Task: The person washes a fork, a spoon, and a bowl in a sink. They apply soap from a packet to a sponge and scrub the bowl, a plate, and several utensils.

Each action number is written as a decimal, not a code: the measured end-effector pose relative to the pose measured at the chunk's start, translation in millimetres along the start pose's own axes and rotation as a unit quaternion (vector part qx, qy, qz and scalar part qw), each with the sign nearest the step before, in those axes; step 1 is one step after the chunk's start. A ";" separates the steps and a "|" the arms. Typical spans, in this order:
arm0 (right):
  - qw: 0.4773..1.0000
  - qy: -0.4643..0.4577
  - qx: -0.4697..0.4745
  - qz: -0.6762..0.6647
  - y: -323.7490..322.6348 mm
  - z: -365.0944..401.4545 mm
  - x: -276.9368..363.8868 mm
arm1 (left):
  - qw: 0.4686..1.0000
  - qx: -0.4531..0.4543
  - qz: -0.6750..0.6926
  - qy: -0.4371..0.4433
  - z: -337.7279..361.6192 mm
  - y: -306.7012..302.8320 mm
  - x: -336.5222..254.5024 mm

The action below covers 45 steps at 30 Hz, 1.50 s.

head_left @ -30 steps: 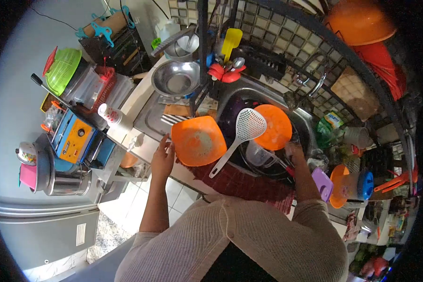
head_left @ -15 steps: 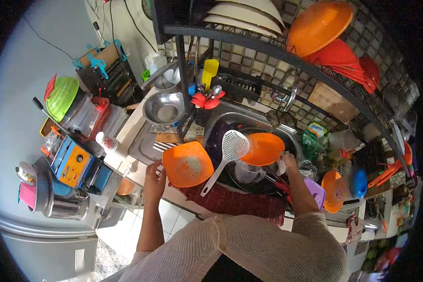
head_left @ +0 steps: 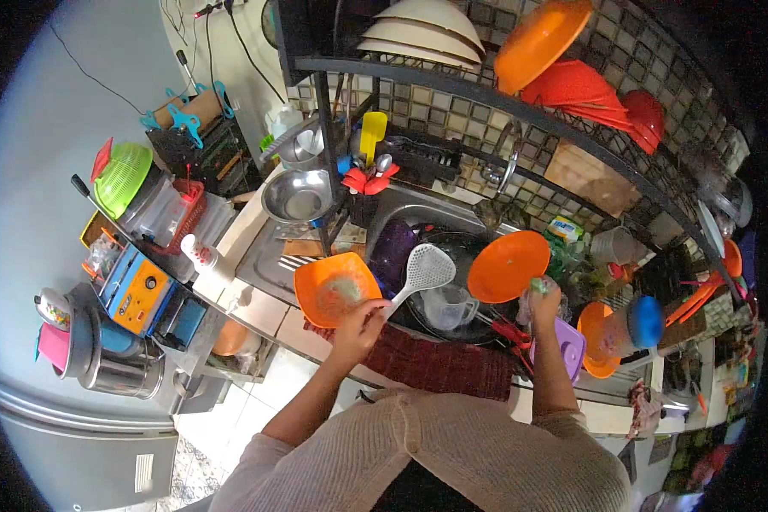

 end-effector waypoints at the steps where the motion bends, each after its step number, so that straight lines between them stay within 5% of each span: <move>1: 0.997 0.032 -0.002 -0.075 -2.4 4.9 9.6 | 1.000 0.000 -0.001 0.001 -4.4 11.1 -2.2; 3: 0.986 0.065 0.007 -0.150 -6.9 10.9 11.5 | 0.903 0.206 0.284 -0.247 -11.3 42.0 -8.3; 4: 0.969 0.098 0.018 -0.225 -12.4 13.8 9.5 | 0.903 0.209 0.283 -0.246 -13.6 56.2 -15.5; 6: 0.967 0.105 0.003 -0.233 -9.6 20.9 -25.6 | 0.766 0.320 0.468 -0.304 -16.4 88.2 -31.7; 7: 0.964 0.111 -0.009 -0.241 -11.1 23.8 -29.0 | 0.766 0.322 0.466 -0.304 -19.7 103.6 -35.8; 9: 0.950 0.124 -0.002 -0.286 -13.8 40.9 -13.4 | 0.681 0.289 0.584 -0.335 -27.3 135.4 -35.8; 10: 0.934 0.137 0.007 -0.330 -11.6 48.8 -0.2 | 0.682 0.290 0.583 -0.335 -28.9 151.5 -31.2; 12: 0.937 0.134 0.017 -0.323 -8.8 54.4 -4.0 | 0.723 0.145 0.611 -0.287 -29.4 178.7 -15.2; 14: 0.940 0.135 0.030 -0.313 -21.3 55.0 -10.4 | 0.737 0.128 0.594 -0.295 -22.4 192.7 -1.7; 16: 0.871 0.347 0.121 -0.327 -34.0 46.7 -12.5 | 0.762 0.081 0.570 -0.297 -13.8 202.3 10.2; 18: 0.840 0.398 0.082 -0.358 -36.1 35.5 -20.9 | 0.779 0.045 0.549 -0.301 4.1 209.8 17.6; 20: 0.920 0.171 0.128 -0.329 -30.2 35.0 13.4 | 0.841 -0.012 0.482 -0.245 20.1 205.8 12.1; 21: 0.967 -0.033 0.182 -0.178 -13.1 33.2 -0.5 | 0.841 -0.019 0.480 -0.248 25.8 207.0 13.6; 23: 0.937 -0.316 0.151 0.004 18.6 49.2 31.4 | 0.862 -0.035 0.455 -0.221 31.0 211.6 21.2; 24: 0.933 -0.123 0.326 -0.089 33.3 64.1 33.0 | 0.861 -0.046 0.455 -0.221 31.6 210.8 28.1; 25: 0.913 -0.095 0.394 -0.053 43.6 77.2 41.6 | 0.847 -0.007 0.480 -0.226 32.0 209.1 33.9; 26: 0.908 -0.098 0.403 -0.056 54.6 82.2 37.2 | 0.831 0.031 0.505 -0.230 33.3 207.9 39.6; 28: 0.825 -0.278 0.491 -0.037 75.1 89.8 45.3 | 0.834 0.017 0.486 -0.259 31.7 204.8 41.0; 29: 0.807 -0.298 0.506 -0.059 77.2 78.8 44.8 | 0.835 0.014 0.467 -0.289 32.6 203.4 41.7; 33: 0.860 -0.279 0.425 -0.055 99.0 30.4 28.7 | 0.839 0.037 0.492 -0.228 41.9 202.8 46.0; 35: 0.867 -0.279 0.383 0.152 93.3 24.8 35.9 | 0.825 -0.037 0.465 -0.319 33.4 194.7 13.8; 39: 0.839 -0.315 0.443 0.002 76.8 75.2 19.5 | 0.845 -0.050 0.462 -0.264 36.0 198.5 24.4; 42: 0.830 -0.324 0.450 -0.064 71.0 64.2 25.6 | 0.825 -0.006 0.461 -0.327 31.8 190.3 11.4; 44: 0.846 -0.324 0.422 -0.031 90.8 40.7 -6.6 | 0.845 0.052 0.461 -0.266 32.7 195.3 25.8; 45: 0.870 -0.241 0.426 -0.057 93.7 28.1 -8.0 | 0.847 0.056 0.457 -0.266 31.1 194.2 23.2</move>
Point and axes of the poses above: each hand's wrist, its own z-axis away from the middle knuckle, its own y-axis out of the palm, x = y × z, the point moved 1 cm from there along -z, towards the middle knuckle, and after that the axes turned 6 degrees about -z, right-handed, at the moved point
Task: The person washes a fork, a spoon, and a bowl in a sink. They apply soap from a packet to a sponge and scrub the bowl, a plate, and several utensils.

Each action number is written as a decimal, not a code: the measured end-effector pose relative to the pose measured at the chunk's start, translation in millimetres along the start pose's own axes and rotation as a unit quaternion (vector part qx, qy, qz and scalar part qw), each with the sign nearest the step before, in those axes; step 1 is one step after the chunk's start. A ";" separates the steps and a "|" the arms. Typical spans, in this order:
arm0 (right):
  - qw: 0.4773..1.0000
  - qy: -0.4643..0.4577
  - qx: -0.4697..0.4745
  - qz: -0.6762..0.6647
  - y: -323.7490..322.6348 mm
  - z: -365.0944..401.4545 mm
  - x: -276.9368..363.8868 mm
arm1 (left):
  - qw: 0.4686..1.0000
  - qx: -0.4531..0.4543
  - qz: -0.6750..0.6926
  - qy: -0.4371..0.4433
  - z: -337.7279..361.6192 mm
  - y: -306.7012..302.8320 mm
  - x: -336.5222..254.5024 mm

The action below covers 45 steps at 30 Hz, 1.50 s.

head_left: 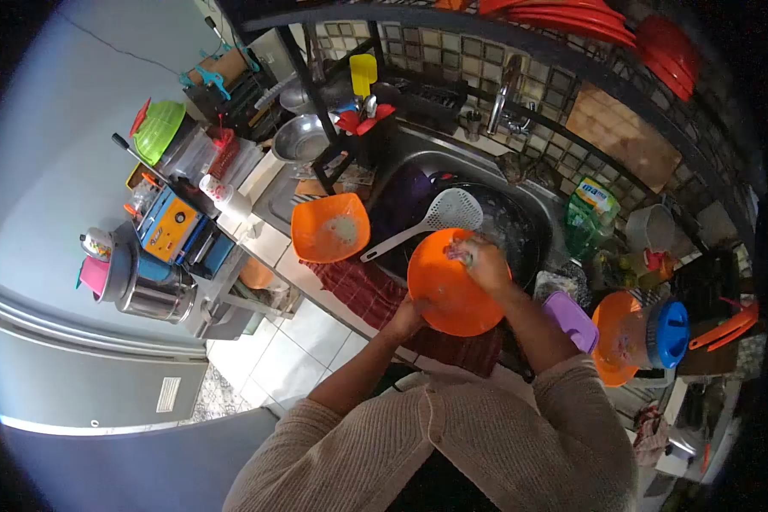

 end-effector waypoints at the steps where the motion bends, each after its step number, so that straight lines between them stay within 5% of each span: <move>1: 0.996 0.065 -0.019 -0.057 -5.1 -4.9 -4.3 | 1.000 -0.014 0.007 -0.008 0.1 2.2 -2.7; 3: 0.997 0.065 -0.020 0.021 2.6 -1.5 7.5 | 0.999 -0.027 0.012 -0.019 -0.4 1.0 1.5; 5: 0.998 -0.038 0.036 0.041 11.8 6.0 38.5 | 1.000 -0.018 0.008 0.022 -11.1 -11.7 18.8; 6: 0.987 -0.111 -0.009 0.115 25.5 13.1 36.1 | 1.000 -0.017 0.009 0.024 -13.3 -14.4 20.6; 10: 0.985 -0.142 0.003 0.101 7.2 1.3 7.3 | 1.000 -0.010 -0.004 0.004 -5.1 -9.6 12.4; 13: 0.970 0.108 -0.105 0.192 -18.7 -4.8 2.9 | 0.999 -0.043 -0.024 -0.020 -4.0 -5.9 12.4; 16: 0.996 0.004 -0.060 0.065 4.1 10.5 7.0 | 0.999 -0.025 -0.005 0.028 -9.6 -12.7 21.3; 19: 0.989 -0.091 -0.035 0.109 43.6 39.5 25.9 | 1.000 -0.012 -0.009 0.025 -5.9 -8.9 12.7; 23: 0.995 -0.039 0.085 0.030 14.2 22.8 56.1 | 1.000 -0.007 -0.005 0.027 -0.2 2.0 3.3; 26: 0.990 0.068 -0.007 -0.121 -3.2 5.6 8.7 | 0.997 0.012 -0.045 0.056 -8.9 -10.4 13.4; 28: 0.982 0.019 -0.092 0.165 -19.5 -4.0 2.7 | 0.999 -0.009 -0.043 0.022 -4.3 -2.6 9.7; 29: 0.982 0.019 -0.092 0.166 -12.5 -4.2 4.6 | 0.999 -0.030 -0.043 -0.010 -3.4 0.1 6.1; 32: 0.985 0.126 -0.114 0.000 34.5 0.2 40.5 | 0.999 0.034 -0.012 -0.012 -16.2 -19.7 21.2; 35: 0.996 0.036 -0.065 0.044 56.2 11.5 65.6 | 0.999 0.019 0.018 0.029 0.9 -8.5 7.4; 37: 0.992 -0.112 0.015 0.054 31.1 11.3 72.4 | 0.998 0.035 0.020 0.047 1.6 -6.9 7.5; 39: 0.979 -0.150 0.037 0.130 14.7 3.4 28.2 | 0.996 0.051 0.023 0.065 4.8 -7.0 3.8; 41: 0.990 0.100 0.007 0.097 -19.9 -3.7 36.4 | 0.964 -0.017 -0.266 0.007 8.2 -5.7 -2.7; 42: 0.990 0.099 0.007 0.099 -10.1 -1.5 25.1 | 0.964 -0.017 -0.265 0.009 5.0 -6.9 2.2; 44: 0.964 0.162 -0.004 -0.212 24.1 9.3 -9.3 | 0.998 -0.018 -0.054 0.033 -5.2 -11.6 17.4; 45: 0.964 0.163 -0.001 -0.210 25.5 17.4 6.9 | 0.998 -0.020 -0.051 0.033 -3.2 -6.3 12.2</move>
Point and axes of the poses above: each hand's wrist, its own z-axis away from the middle knuckle, its own y-axis out of the palm, x = y × z, the point moved 1 cm from there along -z, towards the middle knuckle, and after that the axes turned 6 degrees about -z, right-handed, at the moved point
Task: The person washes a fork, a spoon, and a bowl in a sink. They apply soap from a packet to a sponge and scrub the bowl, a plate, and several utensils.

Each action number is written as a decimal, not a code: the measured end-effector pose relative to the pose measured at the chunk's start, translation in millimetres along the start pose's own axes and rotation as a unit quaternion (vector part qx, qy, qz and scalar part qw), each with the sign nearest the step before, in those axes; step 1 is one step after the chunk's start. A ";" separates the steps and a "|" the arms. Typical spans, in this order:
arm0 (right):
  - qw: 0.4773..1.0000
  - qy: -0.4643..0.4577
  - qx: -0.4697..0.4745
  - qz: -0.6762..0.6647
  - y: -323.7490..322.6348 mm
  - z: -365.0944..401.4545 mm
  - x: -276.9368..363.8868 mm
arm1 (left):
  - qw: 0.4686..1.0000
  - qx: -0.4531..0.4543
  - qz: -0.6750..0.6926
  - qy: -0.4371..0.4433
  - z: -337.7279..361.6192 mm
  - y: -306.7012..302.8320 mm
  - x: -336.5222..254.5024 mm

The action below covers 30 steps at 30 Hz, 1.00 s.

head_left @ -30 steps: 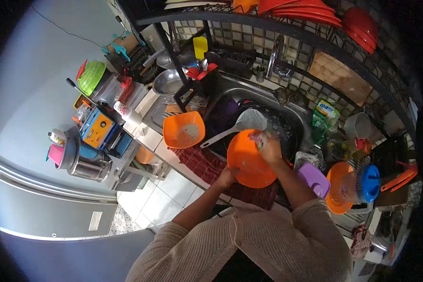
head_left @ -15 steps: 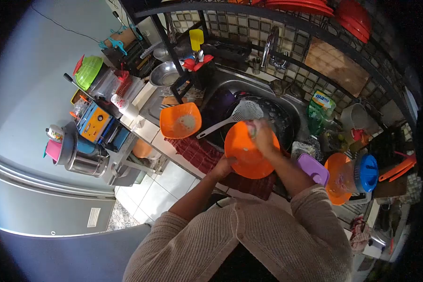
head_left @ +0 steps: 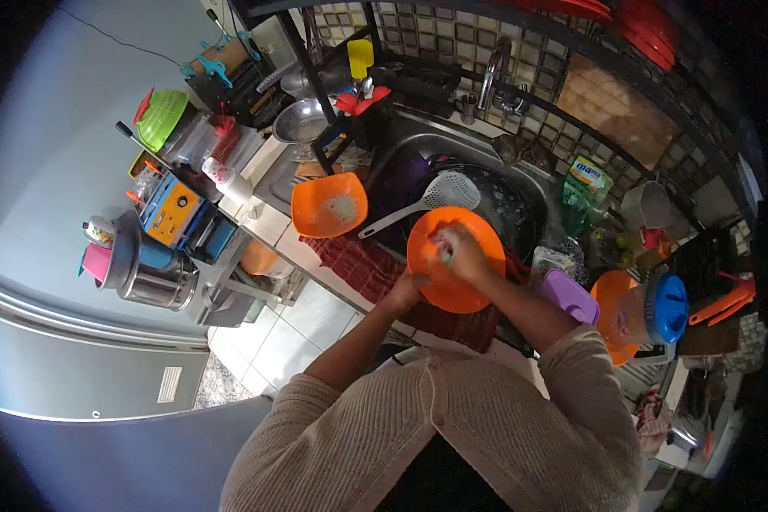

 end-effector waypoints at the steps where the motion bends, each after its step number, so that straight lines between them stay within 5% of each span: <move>1: 0.984 -0.093 0.011 0.153 13.7 17.5 30.4 | 0.999 -0.020 0.008 -0.039 4.4 7.5 -13.4; 2: 0.936 -0.183 0.022 0.301 22.4 27.3 47.9 | 0.996 -0.038 0.016 -0.077 7.7 11.2 -20.1; 4: 0.935 -0.195 0.084 0.284 12.7 11.9 34.3 | 0.997 -0.022 0.029 -0.061 0.9 0.7 -2.9; 5: 0.990 -0.062 0.080 0.095 2.5 6.0 34.7 | 0.998 -0.005 0.040 -0.045 -3.1 -5.6 6.4; 6: 0.990 0.075 0.073 -0.098 -7.6 -0.4 34.2 | 0.998 -0.006 0.042 -0.043 -2.6 -6.5 7.2; 9: 0.971 0.116 -0.018 -0.209 -36.2 -21.5 39.4 | 0.998 0.020 0.051 -0.027 -3.4 -8.7 11.5; 11: 0.901 0.052 -0.133 -0.409 -35.4 -19.6 72.7 | 0.998 0.027 0.059 0.003 -9.5 -13.0 20.7; 17: 0.973 0.043 -0.114 -0.194 -32.6 -8.0 119.8 | 0.997 0.002 0.079 -0.015 16.7 14.9 -29.9; 23: 0.981 0.031 -0.155 -0.116 -18.8 -24.4 134.9 | 0.992 0.035 0.120 -0.019 8.7 6.0 -21.0; 30: 0.969 0.007 -0.102 -0.224 -12.2 -25.1 180.9 | 0.992 0.024 0.120 -0.015 16.6 8.1 -29.4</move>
Point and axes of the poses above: each hand's wrist, its own z-axis away from the middle knuckle, its own y-axis out of the palm, x = y × z, the point moved 1 cm from there along -z, towards the middle knuckle, and after that the axes turned 6 degrees about -z, right-handed, at the moved point
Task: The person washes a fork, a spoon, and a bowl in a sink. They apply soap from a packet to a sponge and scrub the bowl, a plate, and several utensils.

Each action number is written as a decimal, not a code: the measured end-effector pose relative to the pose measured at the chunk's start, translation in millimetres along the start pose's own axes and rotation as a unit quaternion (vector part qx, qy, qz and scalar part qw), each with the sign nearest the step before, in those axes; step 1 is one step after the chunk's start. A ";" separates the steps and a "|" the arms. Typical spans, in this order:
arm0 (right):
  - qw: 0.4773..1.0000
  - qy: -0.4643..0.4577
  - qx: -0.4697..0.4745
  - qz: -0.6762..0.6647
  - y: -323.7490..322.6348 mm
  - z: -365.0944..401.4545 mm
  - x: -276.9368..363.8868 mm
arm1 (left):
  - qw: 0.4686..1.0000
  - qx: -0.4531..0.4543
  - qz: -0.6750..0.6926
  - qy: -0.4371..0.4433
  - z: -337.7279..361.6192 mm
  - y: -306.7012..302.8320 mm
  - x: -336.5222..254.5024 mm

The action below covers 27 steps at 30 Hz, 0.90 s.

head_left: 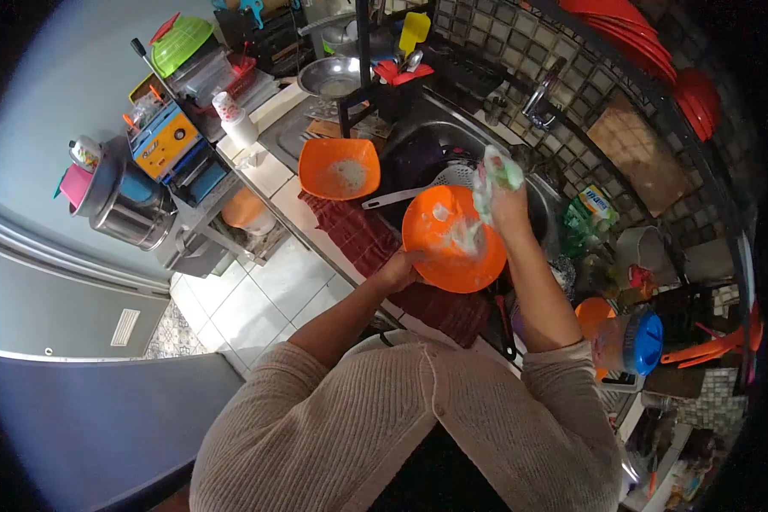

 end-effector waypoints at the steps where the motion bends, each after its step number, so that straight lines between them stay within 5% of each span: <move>1: 1.000 0.001 0.002 0.002 0.2 -1.3 -13.6 | 1.000 0.008 -0.003 0.003 0.3 -0.2 -0.4; 3: 0.963 -0.176 0.018 0.204 -5.4 -3.7 -69.9 | 1.000 0.017 -0.005 0.005 -0.5 -3.0 2.8; 6: 0.902 -0.094 0.119 0.404 -35.7 13.2 -113.5 | 1.000 0.016 0.001 0.012 -4.9 -8.5 7.1; 8: 0.657 -0.245 0.140 0.699 -32.2 34.7 -88.9 | 0.999 0.039 -0.004 0.029 1.0 -0.9 1.2; 12: 0.722 -0.184 0.127 0.654 -45.2 43.5 -143.0 | 0.991 0.086 0.052 0.093 -21.7 -14.5 23.6; 14: 0.778 -0.206 0.278 0.525 -39.9 56.5 -149.2 | 0.993 0.075 0.049 0.070 -25.1 -13.6 25.1; 15: 0.778 -0.211 0.272 0.526 -43.0 49.2 -138.6 | 0.997 0.041 0.013 0.058 -23.2 -12.2 24.2; 17: 0.616 -0.319 0.335 0.637 -48.6 36.4 -116.6 | 0.999 0.017 0.013 0.049 -18.4 -9.2 24.2; 18: 0.618 -0.324 0.332 0.635 -54.6 31.4 -117.6 | 0.999 -0.007 0.022 0.039 -17.7 -8.9 23.3; 21: 0.652 -0.221 0.106 0.717 -66.1 28.5 -136.7 | 0.993 -0.055 -0.082 0.060 -1.7 5.4 9.1; 23: 0.689 -0.232 0.153 0.670 -65.4 38.7 -191.6 | 0.984 -0.060 -0.142 0.087 -6.3 5.4 8.1; 24: 0.718 -0.238 0.203 0.622 -61.1 40.1 -209.2 | 0.994 -0.050 -0.067 0.075 -20.3 -8.8 24.0; 27: 0.723 -0.262 0.220 0.601 -28.2 41.0 -130.1 | 0.998 -0.051 0.015 0.022 -14.2 -1.8 17.6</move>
Point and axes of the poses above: each hand's wrist, its own z-axis away from the middle knuckle, its own y-axis out of the palm, x = y × z, the point moved 1 cm from there along -z, towards the middle knuckle, and after that the axes turned 6 degrees about -z, right-handed, at the moved point
